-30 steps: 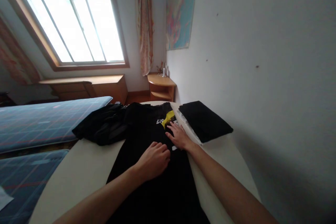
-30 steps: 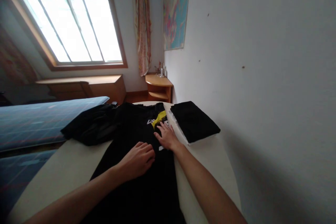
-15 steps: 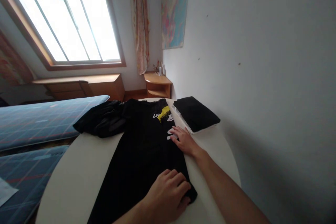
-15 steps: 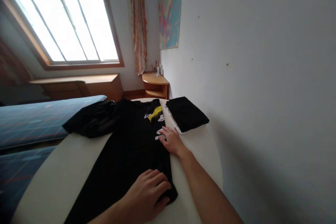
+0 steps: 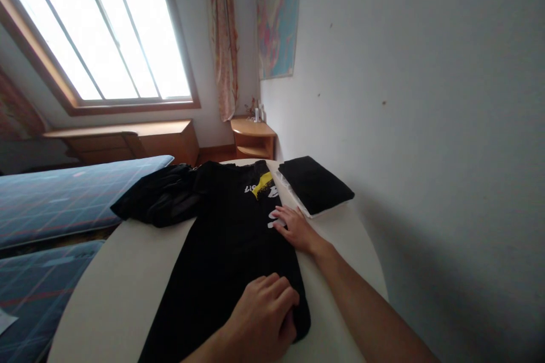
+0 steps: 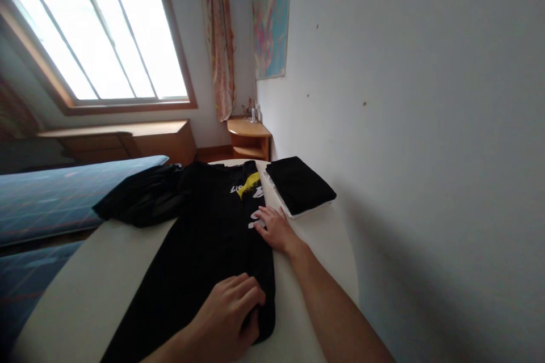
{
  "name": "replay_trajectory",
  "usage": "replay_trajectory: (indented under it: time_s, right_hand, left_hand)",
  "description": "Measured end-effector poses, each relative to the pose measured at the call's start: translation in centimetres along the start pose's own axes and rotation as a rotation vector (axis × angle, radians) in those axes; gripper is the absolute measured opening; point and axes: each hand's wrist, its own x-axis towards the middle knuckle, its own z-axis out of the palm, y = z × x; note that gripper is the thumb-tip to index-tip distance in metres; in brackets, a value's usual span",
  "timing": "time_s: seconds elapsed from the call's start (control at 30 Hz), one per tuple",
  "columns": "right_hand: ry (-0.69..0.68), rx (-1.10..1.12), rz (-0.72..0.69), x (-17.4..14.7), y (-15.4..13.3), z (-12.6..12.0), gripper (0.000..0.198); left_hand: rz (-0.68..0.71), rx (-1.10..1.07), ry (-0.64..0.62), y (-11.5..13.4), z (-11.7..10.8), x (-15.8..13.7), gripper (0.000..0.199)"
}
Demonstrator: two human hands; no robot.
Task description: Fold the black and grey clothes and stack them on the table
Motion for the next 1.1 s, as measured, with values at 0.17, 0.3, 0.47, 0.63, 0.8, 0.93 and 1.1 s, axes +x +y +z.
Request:
replay_trajectory:
  time_s: [0.17, 0.3, 0.47, 0.63, 0.8, 0.93, 1.1]
  right_hand:
    - [-0.01, 0.009, 0.014, 0.0, -0.1, 0.0, 0.035]
    - [-0.013, 0.018, 0.017, 0.0, -0.1, -0.1, 0.034]
    - [-0.03, 0.024, 0.019, 0.0, -0.1, -0.3, 0.034]
    - [-0.026, 0.021, 0.017, 0.0, -0.1, -0.3, 0.035]
    - [-0.039, 0.02, 0.017, 0.1, 0.1, -0.2, 0.035]
    - [-0.039, 0.013, 0.016, 0.0, 0.2, -0.2, 0.036]
    - [-0.029, 0.015, 0.006, 0.0, 0.2, -0.1, 0.036]
  left_hand:
    - [0.107, 0.121, -0.111, 0.6, 0.7, 0.3, 0.036]
    - [0.139, 0.206, -0.102, 0.9, 1.7, 0.7, 0.012]
    - [0.257, 0.222, -0.051, 1.0, 1.4, 0.7, 0.005]
    - [0.317, 0.224, -0.011, 1.1, 0.8, 0.4, 0.004]
    - [0.334, 0.268, -0.097, 1.2, 1.7, 0.0, 0.007]
    - [0.309, 0.247, -0.055, 1.1, 1.8, -0.2, 0.007]
    - [0.276, 0.209, -0.114, 1.1, 0.5, 0.2, 0.013]
